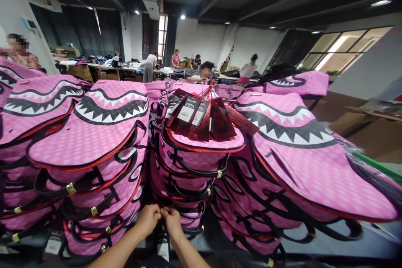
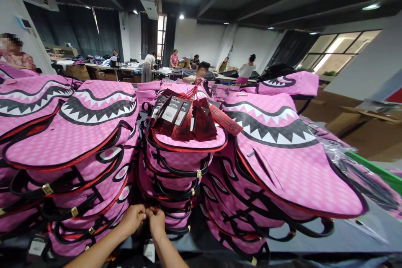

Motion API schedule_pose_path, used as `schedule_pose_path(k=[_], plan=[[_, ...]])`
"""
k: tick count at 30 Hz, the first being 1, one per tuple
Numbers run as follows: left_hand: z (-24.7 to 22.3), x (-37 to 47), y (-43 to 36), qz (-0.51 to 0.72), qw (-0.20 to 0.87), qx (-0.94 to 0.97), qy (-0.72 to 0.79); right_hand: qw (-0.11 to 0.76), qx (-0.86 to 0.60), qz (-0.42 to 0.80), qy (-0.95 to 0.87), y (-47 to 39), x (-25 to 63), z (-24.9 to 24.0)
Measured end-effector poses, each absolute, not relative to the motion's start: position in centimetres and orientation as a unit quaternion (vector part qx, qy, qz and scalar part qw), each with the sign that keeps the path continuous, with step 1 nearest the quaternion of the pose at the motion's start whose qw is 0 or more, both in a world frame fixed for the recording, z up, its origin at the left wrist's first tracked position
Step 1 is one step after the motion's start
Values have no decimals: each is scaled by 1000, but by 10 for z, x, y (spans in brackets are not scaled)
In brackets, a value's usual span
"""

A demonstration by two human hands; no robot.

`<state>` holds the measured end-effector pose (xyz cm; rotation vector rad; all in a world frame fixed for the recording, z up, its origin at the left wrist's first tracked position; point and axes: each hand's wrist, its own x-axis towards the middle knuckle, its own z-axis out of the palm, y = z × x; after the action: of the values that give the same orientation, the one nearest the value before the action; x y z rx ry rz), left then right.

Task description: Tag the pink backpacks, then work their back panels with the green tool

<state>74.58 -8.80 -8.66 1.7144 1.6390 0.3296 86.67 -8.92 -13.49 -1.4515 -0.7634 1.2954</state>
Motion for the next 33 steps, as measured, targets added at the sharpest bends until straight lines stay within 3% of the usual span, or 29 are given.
schedule_pose_path(k=[16,19,21,23,25,27,29,33], plan=[[-72,742,-90,132,369,674,626,434,-611,539,-383,-98,879,-99],[-47,728,-92,195,401,670,594,387,-591,555,-440,-123,919,-51],[-19,721,-94,261,411,661,570,252,-527,620,-524,-139,958,11],[22,720,-94,333,389,664,545,219,-481,645,-552,-141,999,91],[73,728,-87,423,326,680,503,283,-485,555,-614,-119,1032,172],[128,743,-70,524,232,698,430,454,-539,298,-644,-73,1051,235],[183,764,-42,590,142,707,364,539,-572,63,-615,-15,1059,276],[275,814,33,631,60,717,289,478,-612,-15,-630,92,1055,309]])
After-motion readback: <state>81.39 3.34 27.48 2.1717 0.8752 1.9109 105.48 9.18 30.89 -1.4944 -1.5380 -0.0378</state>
